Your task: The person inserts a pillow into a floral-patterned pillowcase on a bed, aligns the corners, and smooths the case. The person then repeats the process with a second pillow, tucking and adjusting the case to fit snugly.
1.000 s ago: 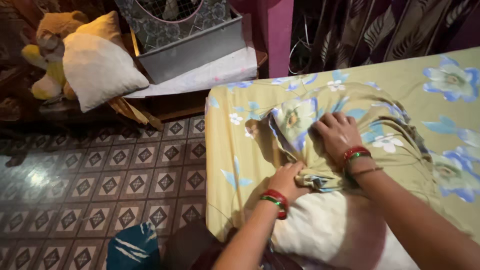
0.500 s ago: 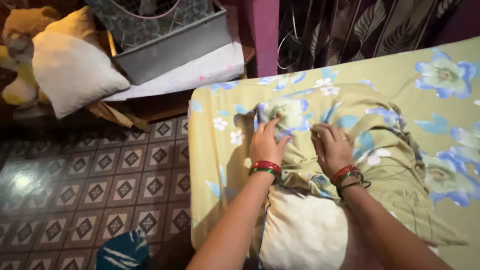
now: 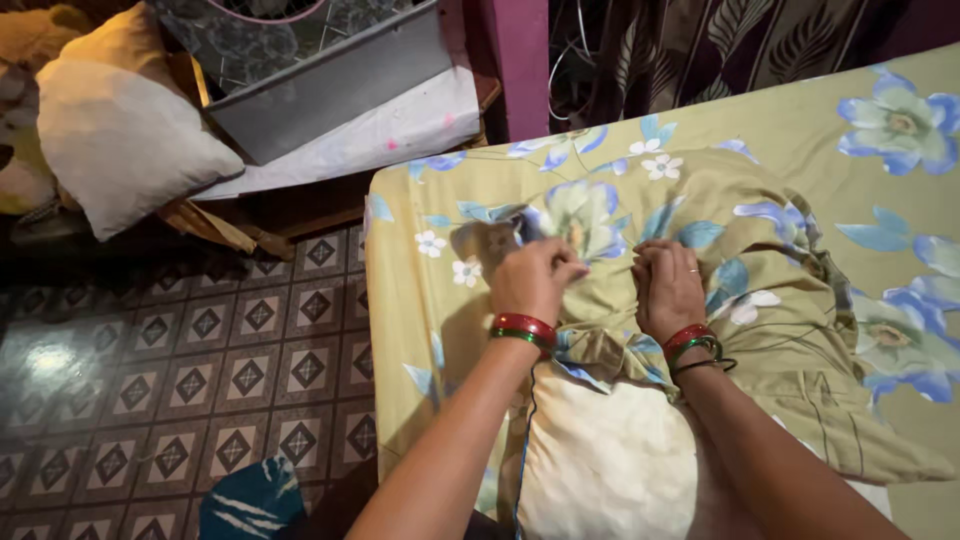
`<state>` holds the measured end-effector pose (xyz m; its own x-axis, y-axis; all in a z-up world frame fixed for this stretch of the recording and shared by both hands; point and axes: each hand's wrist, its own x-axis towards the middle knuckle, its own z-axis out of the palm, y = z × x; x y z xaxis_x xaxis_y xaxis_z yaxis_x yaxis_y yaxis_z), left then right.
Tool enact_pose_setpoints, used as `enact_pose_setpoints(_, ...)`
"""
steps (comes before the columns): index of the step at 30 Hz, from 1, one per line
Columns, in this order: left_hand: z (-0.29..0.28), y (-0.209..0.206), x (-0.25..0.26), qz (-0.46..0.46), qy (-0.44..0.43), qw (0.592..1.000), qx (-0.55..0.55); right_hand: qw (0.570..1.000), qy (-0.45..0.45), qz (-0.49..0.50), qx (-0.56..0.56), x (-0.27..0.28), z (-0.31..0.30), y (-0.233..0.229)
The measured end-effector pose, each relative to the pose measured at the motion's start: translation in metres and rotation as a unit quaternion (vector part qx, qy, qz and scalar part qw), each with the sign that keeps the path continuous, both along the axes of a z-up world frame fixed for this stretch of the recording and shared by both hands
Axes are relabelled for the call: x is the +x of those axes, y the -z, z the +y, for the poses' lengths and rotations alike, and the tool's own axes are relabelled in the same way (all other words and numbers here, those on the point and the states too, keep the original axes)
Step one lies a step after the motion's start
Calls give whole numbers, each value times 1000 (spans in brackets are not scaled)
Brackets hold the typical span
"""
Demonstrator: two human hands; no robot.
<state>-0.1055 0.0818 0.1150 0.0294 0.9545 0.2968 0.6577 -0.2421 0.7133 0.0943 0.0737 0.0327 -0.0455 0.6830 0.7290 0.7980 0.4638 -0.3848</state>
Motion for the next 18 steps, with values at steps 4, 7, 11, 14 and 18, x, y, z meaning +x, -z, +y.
enact_pose_setpoints(4,-14,-3,17,69,99,992,-39,1000,19,-4,15,1,-1,1)
enact_pose_setpoints(7,-14,-5,21,86,158,976,-125,999,18,36,21,2,-1,-1)
enact_pose_setpoints(11,-12,-5,14,109,102,989,-3,999,34,-36,-17,0,-4,-2)
enact_pose_setpoints(14,-10,-6,11,22,59,994,93,999,38,-27,-22,0,-2,-4)
enact_pose_setpoints(18,0,-5,14,3,26,996,89,1000,29,-9,-8,-1,-1,-5)
